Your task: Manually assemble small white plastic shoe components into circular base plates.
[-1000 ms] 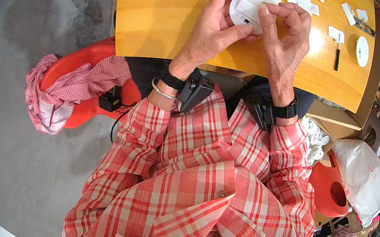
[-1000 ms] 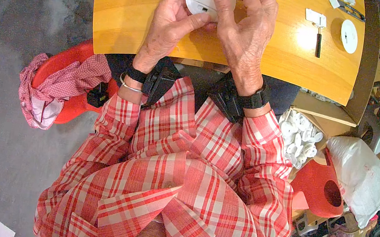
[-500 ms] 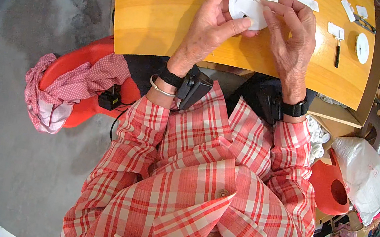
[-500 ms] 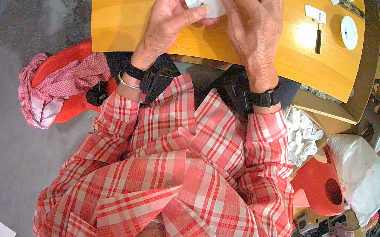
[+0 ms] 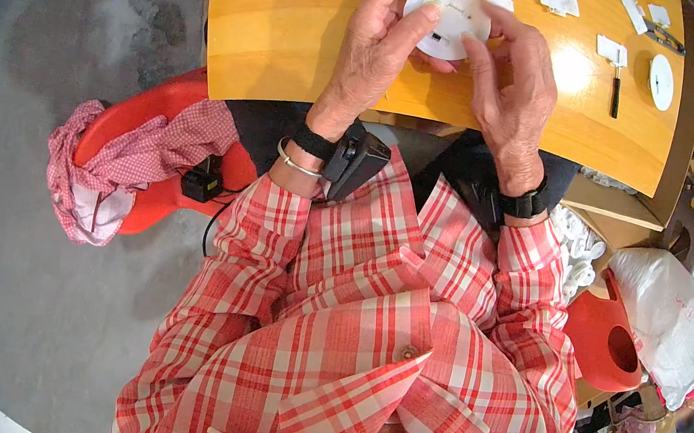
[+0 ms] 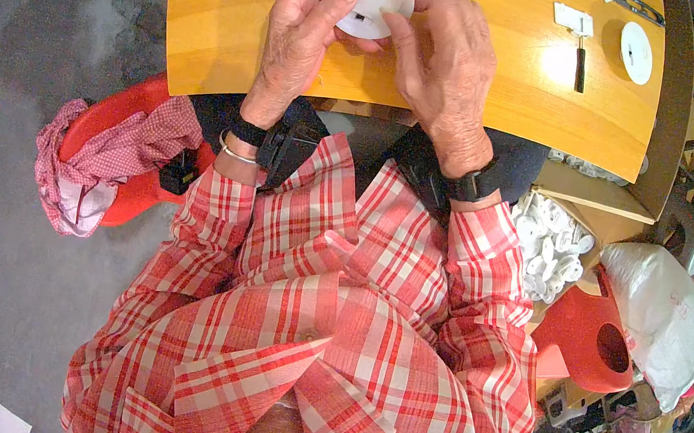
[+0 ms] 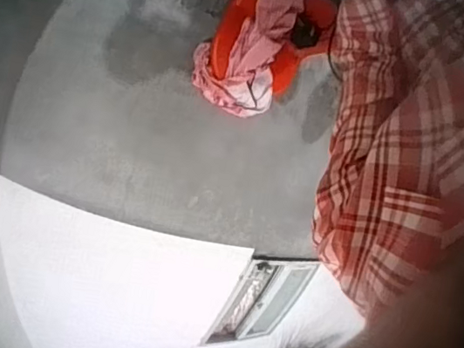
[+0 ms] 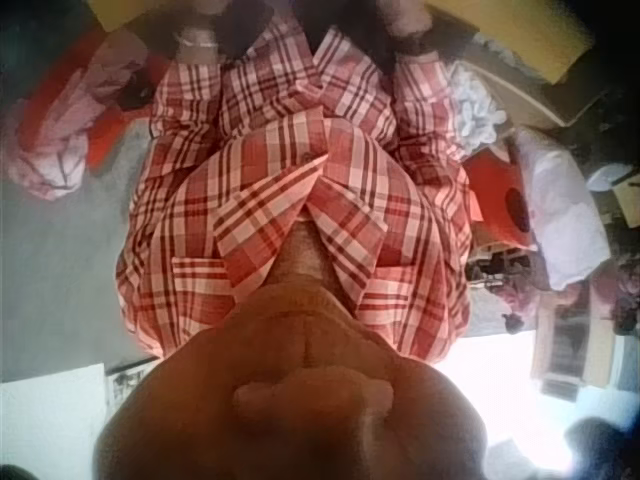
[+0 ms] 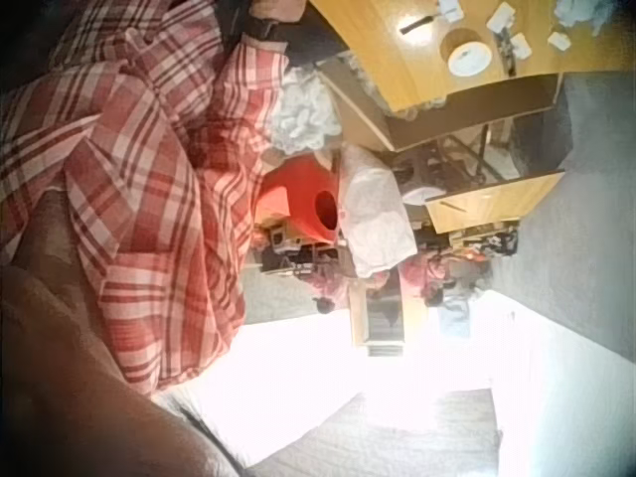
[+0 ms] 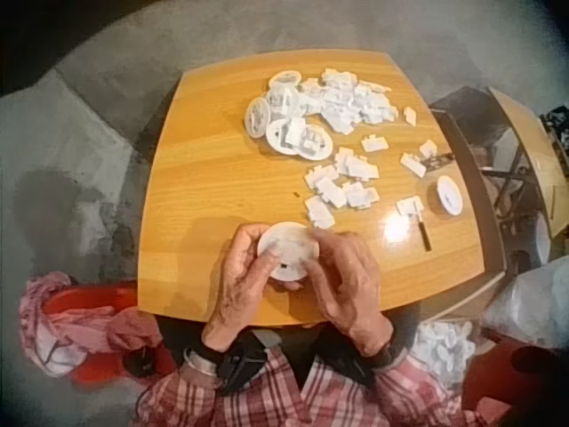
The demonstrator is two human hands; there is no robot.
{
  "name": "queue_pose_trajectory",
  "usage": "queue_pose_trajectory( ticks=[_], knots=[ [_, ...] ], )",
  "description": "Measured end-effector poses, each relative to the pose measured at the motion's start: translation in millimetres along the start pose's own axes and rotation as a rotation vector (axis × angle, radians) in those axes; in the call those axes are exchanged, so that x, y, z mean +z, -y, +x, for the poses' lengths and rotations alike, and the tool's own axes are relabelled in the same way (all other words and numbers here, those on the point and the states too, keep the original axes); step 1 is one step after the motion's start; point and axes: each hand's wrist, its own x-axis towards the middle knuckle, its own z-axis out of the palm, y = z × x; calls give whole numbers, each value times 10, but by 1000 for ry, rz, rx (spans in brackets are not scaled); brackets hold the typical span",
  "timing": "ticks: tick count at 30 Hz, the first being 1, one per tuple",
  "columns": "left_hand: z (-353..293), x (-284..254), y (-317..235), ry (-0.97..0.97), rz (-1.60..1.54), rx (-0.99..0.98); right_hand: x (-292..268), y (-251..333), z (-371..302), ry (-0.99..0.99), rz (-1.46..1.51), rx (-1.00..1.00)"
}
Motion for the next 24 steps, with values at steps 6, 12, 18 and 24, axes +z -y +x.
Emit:
queue_pose_trajectory(
  ticks=[6,12,18,24],
  knots=[
    [-2,-4,12,-43,-23,19,-25,41,-17,136,241,344],
    [-3,-18,14,-53,11,-4,-41,-55,-58,166,408,366],
    [-24,32,-74,5,98,-77,-79,-89,-76,146,565,400],
    [-42,22,-143,55,163,-153,-70,-101,-77,125,595,411]
  ],
)
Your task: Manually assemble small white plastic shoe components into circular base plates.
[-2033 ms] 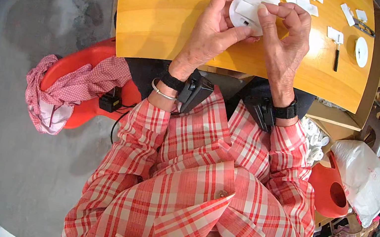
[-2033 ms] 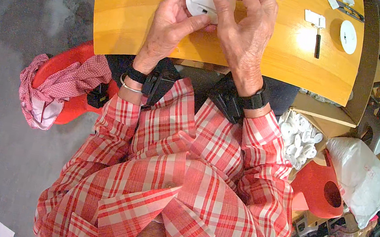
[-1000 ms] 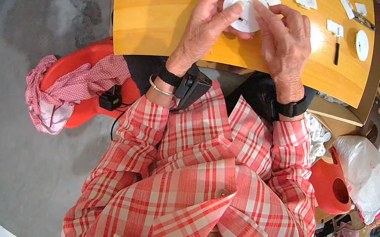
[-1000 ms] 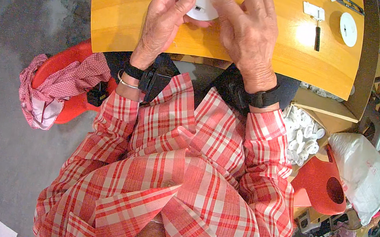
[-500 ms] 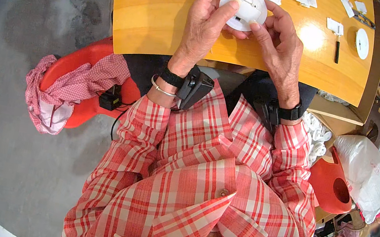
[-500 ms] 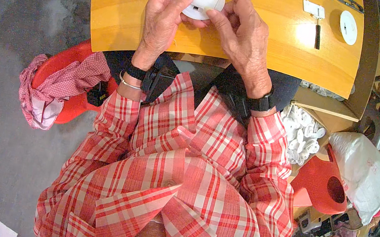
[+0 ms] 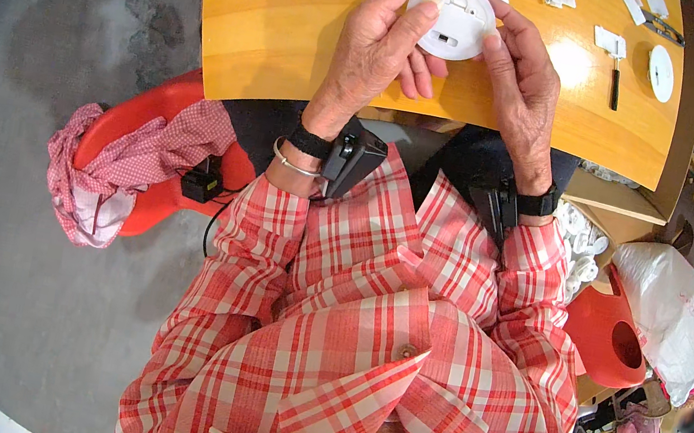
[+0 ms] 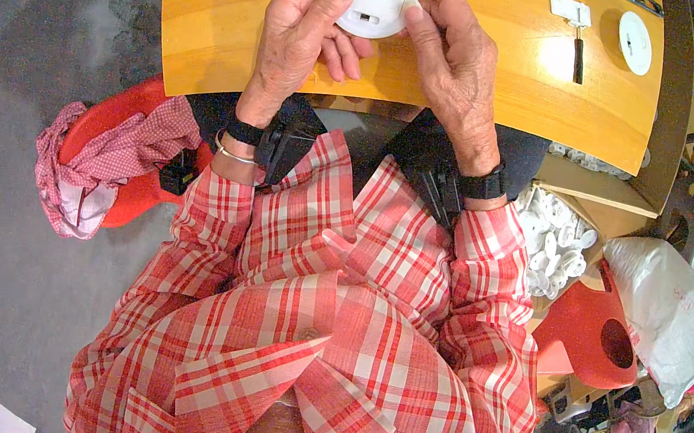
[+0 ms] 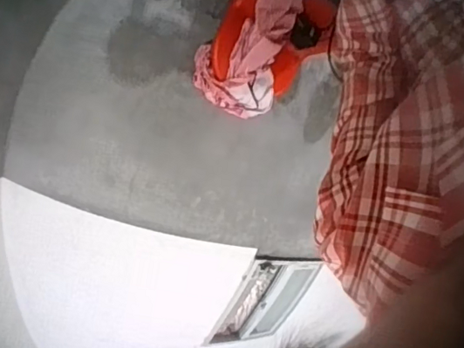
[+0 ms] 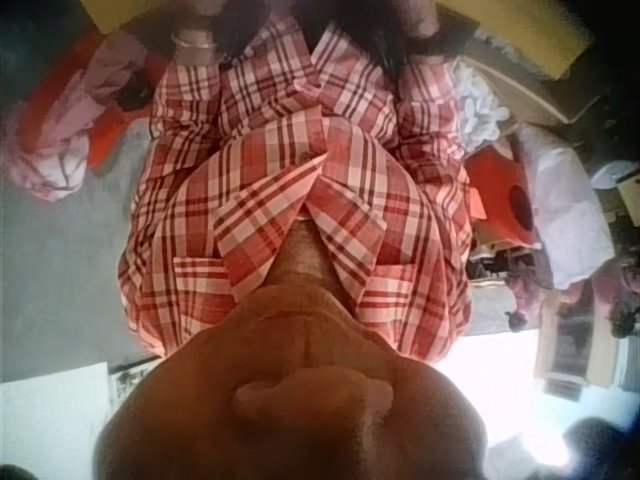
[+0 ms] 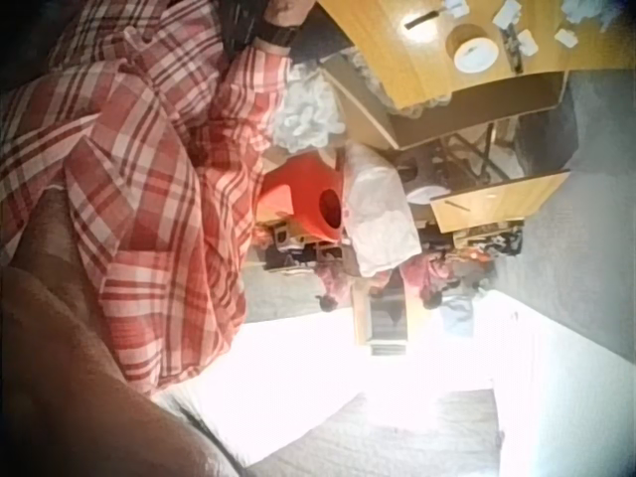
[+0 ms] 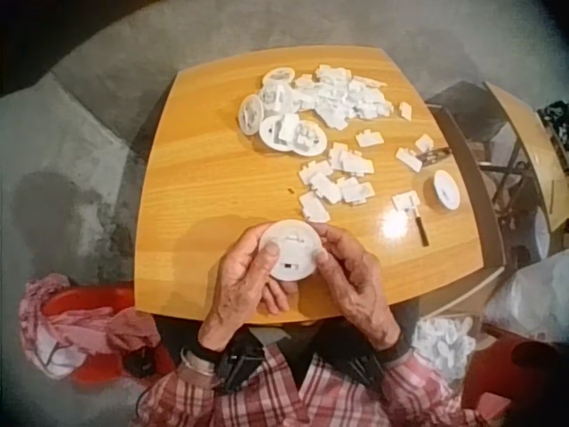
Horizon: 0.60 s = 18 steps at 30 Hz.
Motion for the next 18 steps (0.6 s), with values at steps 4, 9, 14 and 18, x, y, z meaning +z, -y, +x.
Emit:
queue_pose_trajectory(
  ticks=[4,9,14,18],
  knots=[
    [-15,12,5,-8,-44,2,17,-3,24,-24,-43,-43],
    [-36,39,-6,-25,-15,-5,67,47,10,-29,-207,-17],
    [-45,58,-7,-29,11,9,85,11,-4,-29,-199,8],
    [-24,91,-30,-33,-17,7,84,9,-3,-26,-157,-4]
  ],
)
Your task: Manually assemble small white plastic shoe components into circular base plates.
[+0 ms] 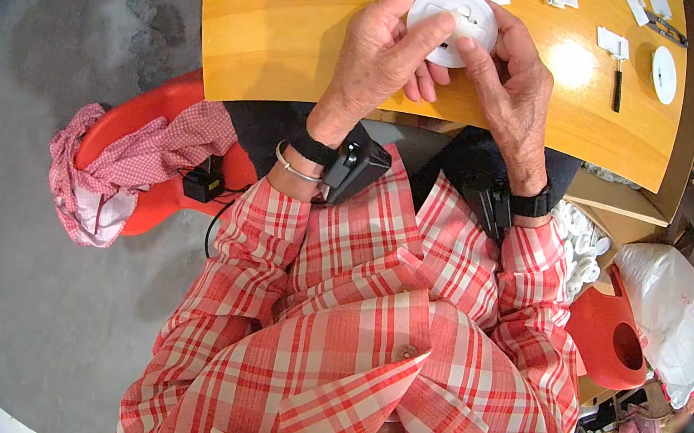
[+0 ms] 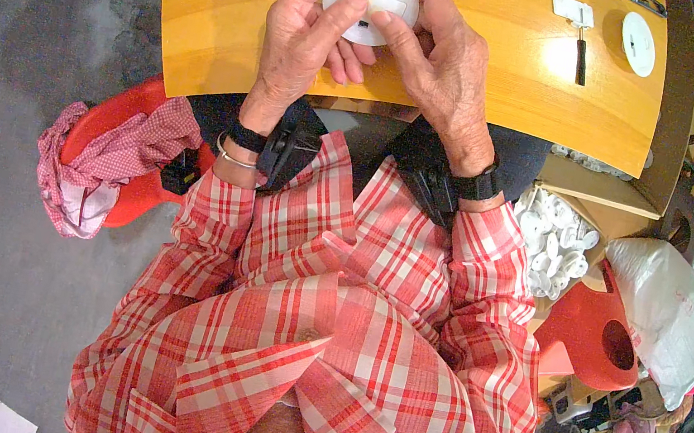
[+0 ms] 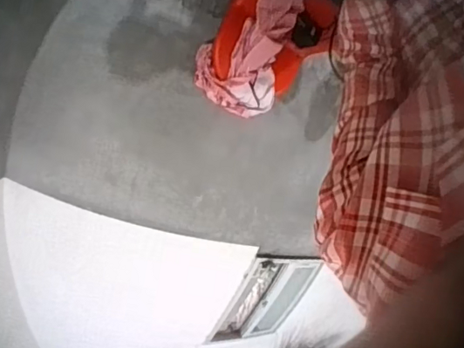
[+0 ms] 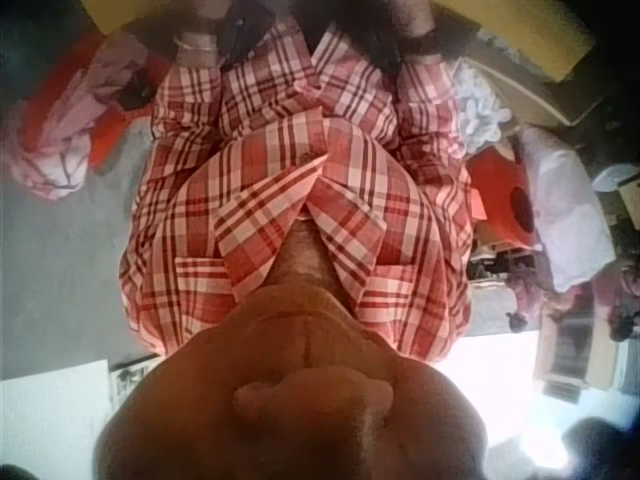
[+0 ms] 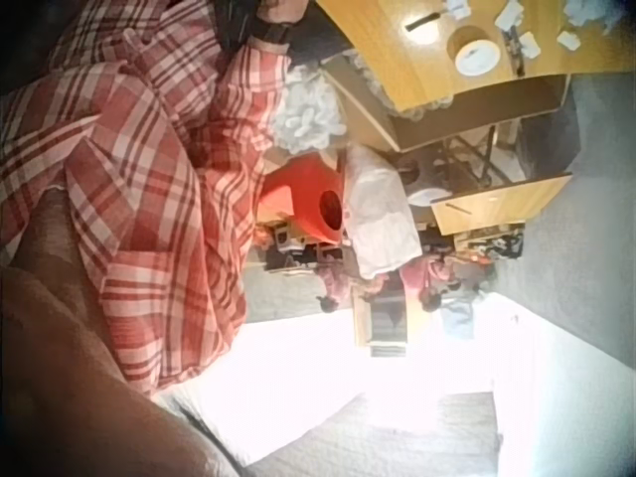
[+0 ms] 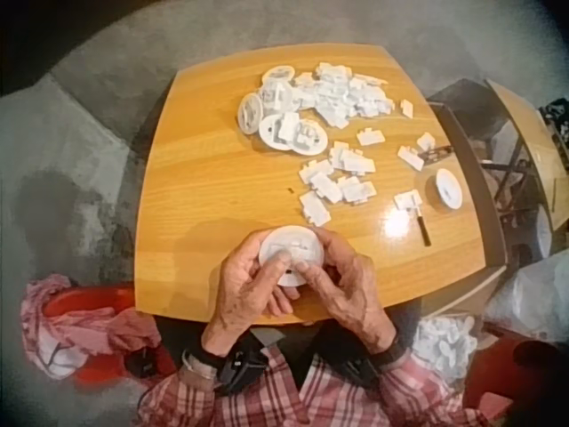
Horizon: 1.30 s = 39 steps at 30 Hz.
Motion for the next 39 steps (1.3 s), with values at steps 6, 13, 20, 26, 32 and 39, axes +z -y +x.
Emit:
queue_pose_trajectory(
  ticks=[6,13,20,26,32,39],
  knots=[
    [48,118,-19,-149,67,35,0,-56,-7,-3,37,-62],
    [42,161,-47,-175,201,34,-38,27,-20,28,-11,-1],
    [39,213,2,-255,265,84,-38,-7,-21,17,-6,-29],
    [38,29,-33,-77,16,-42,-20,52,-11,17,47,8],
    [31,60,-33,-89,52,-18,-1,15,-15,-10,5,-38],
    [49,146,-24,-166,141,30,-11,-1,-19,-5,-36,-23]
  ],
)
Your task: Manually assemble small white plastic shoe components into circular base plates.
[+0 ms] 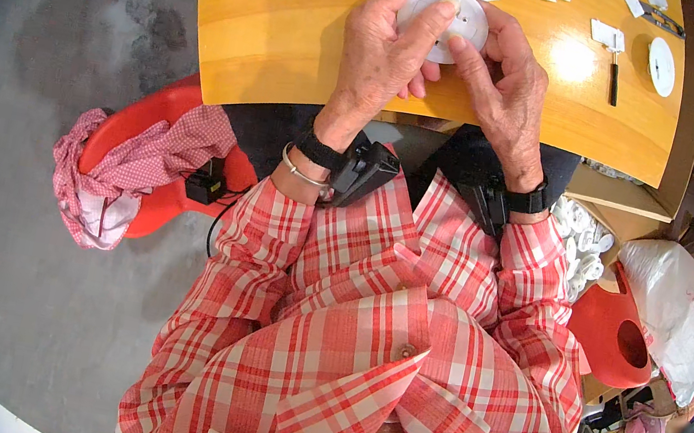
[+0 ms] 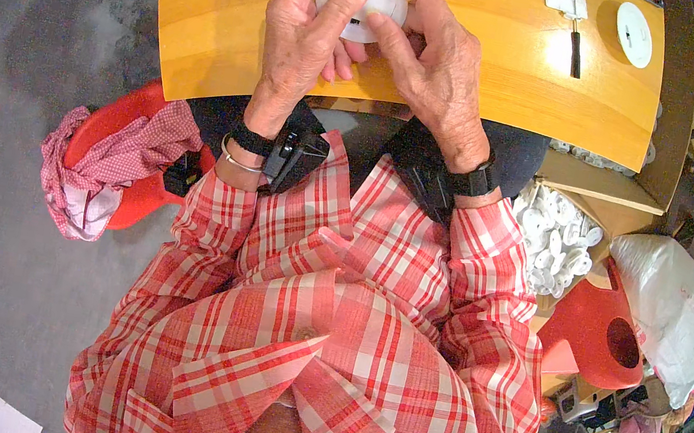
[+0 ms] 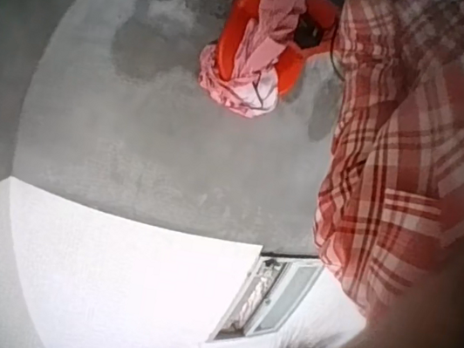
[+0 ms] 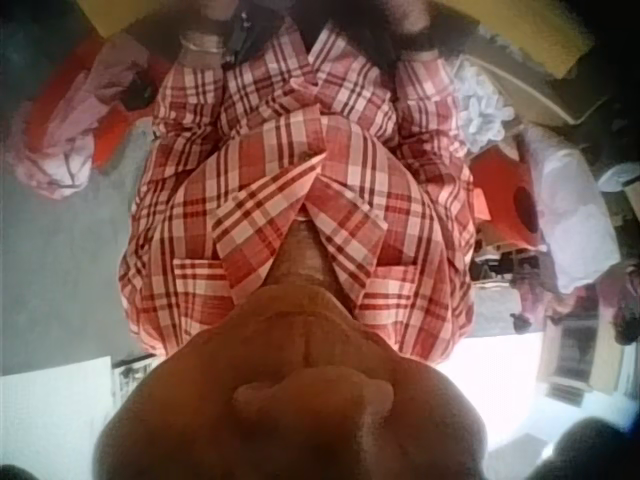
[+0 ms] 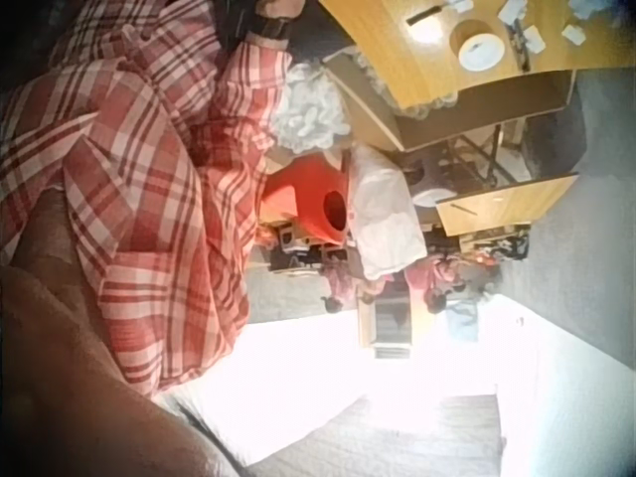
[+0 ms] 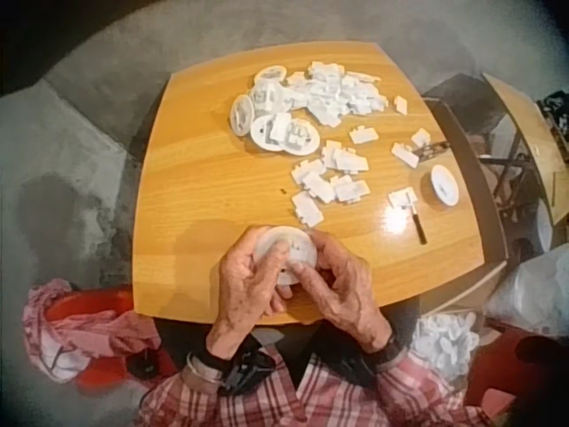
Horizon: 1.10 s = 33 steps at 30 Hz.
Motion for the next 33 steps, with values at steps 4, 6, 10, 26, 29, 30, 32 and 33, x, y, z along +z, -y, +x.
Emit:
queue_pose_trajectory(
  ticks=[4,6,10,26,29,30,32,33],
  knots=[
    [-20,19,-23,-49,56,11,2,95,6,9,22,20],
    [-19,32,-26,-62,71,16,1,78,8,6,4,27],
    [-7,38,-20,-57,54,-17,16,66,15,-19,-79,14],
    [61,-43,11,99,-55,-136,-40,41,22,-40,-113,21],
    [88,-138,87,164,-129,-99,-128,184,19,28,-109,9],
    [87,-152,98,177,-140,-95,-187,171,17,21,-125,9],
    [84,-161,115,129,-218,42,-351,91,7,-172,-396,-180],
    [93,-167,116,122,-231,47,-462,42,11,-270,-477,-199]
  ],
)
